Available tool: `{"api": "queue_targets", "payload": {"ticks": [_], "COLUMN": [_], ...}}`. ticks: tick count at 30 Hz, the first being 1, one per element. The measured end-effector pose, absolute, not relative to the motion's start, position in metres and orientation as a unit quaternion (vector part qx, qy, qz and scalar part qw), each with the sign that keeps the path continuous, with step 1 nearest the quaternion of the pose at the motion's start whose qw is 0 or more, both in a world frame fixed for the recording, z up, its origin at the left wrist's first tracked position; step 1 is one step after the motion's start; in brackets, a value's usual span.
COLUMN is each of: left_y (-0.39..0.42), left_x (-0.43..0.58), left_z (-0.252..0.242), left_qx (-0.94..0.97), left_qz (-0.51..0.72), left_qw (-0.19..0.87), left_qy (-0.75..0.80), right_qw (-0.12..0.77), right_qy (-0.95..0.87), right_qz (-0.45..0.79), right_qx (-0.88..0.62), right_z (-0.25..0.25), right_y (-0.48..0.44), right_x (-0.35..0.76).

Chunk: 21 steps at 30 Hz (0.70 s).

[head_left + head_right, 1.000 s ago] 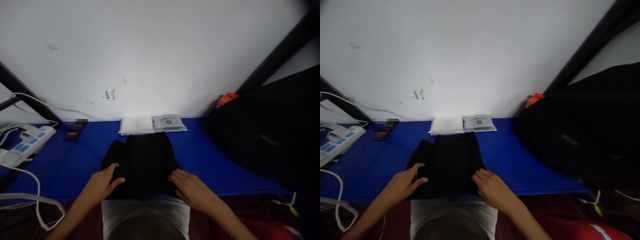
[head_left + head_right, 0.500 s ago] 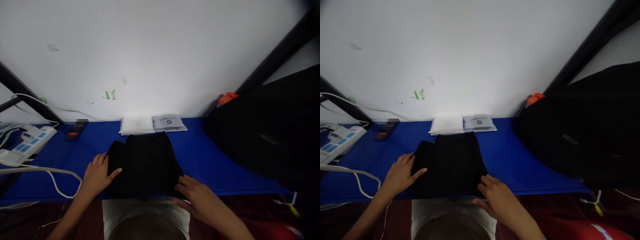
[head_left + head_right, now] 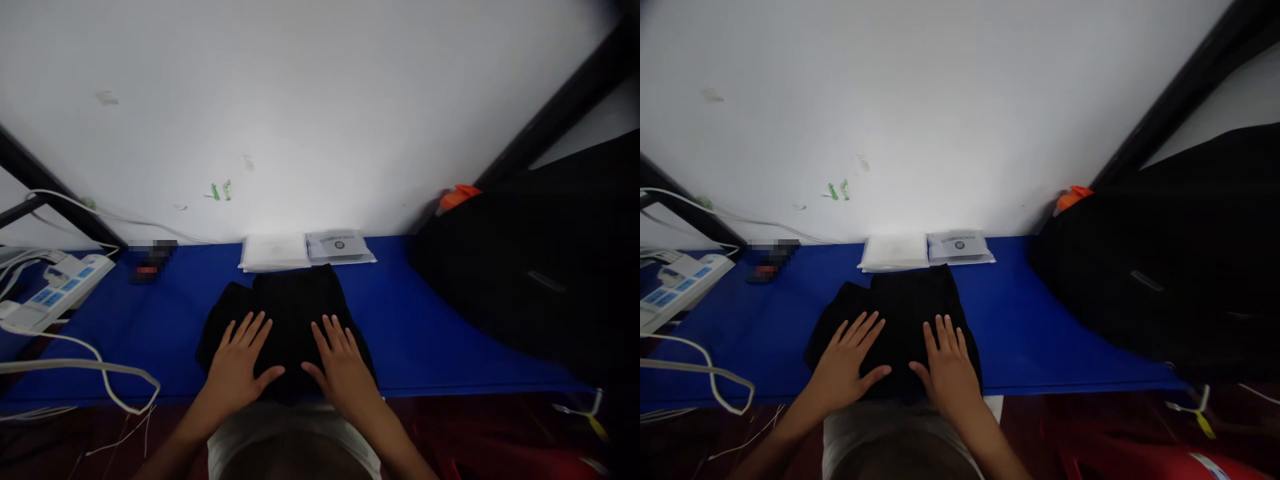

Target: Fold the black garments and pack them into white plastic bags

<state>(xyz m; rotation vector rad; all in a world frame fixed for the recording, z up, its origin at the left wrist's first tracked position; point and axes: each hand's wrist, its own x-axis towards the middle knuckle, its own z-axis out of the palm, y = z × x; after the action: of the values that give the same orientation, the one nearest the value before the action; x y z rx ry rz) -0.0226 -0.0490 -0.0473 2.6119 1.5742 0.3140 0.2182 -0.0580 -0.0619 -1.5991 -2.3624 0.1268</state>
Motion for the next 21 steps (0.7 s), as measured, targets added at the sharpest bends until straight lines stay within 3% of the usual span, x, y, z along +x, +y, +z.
{"api": "queue_targets", "payload": {"ticks": [13,16,18,21], "left_y": [-0.033,-0.034,-0.036,-0.038], "left_x": [-0.023,-0.022,-0.022,-0.022], "left_z": [-0.046,-0.049,-0.052,-0.056], "left_qx": [0.840,0.840,0.840,0.840], "left_qz": [0.097,0.104,0.114,0.126], "left_qw": [0.049,0.038,0.031,0.027], "left_qy": [0.531,0.531,0.530,0.528], "right_qw": [0.141,0.159,0.158,0.098], "right_qy": [-0.819,-0.823,-0.805,-0.798], "right_qz": [0.043,0.052,-0.009,-0.071], "right_qx": [-0.555,-0.543,-0.571,-0.591], "right_z": [-0.049,-0.026,-0.014,-0.013], "right_y": [-0.040,0.001,0.040,0.099], "right_x": [0.237,0.263,0.283,0.301]}}
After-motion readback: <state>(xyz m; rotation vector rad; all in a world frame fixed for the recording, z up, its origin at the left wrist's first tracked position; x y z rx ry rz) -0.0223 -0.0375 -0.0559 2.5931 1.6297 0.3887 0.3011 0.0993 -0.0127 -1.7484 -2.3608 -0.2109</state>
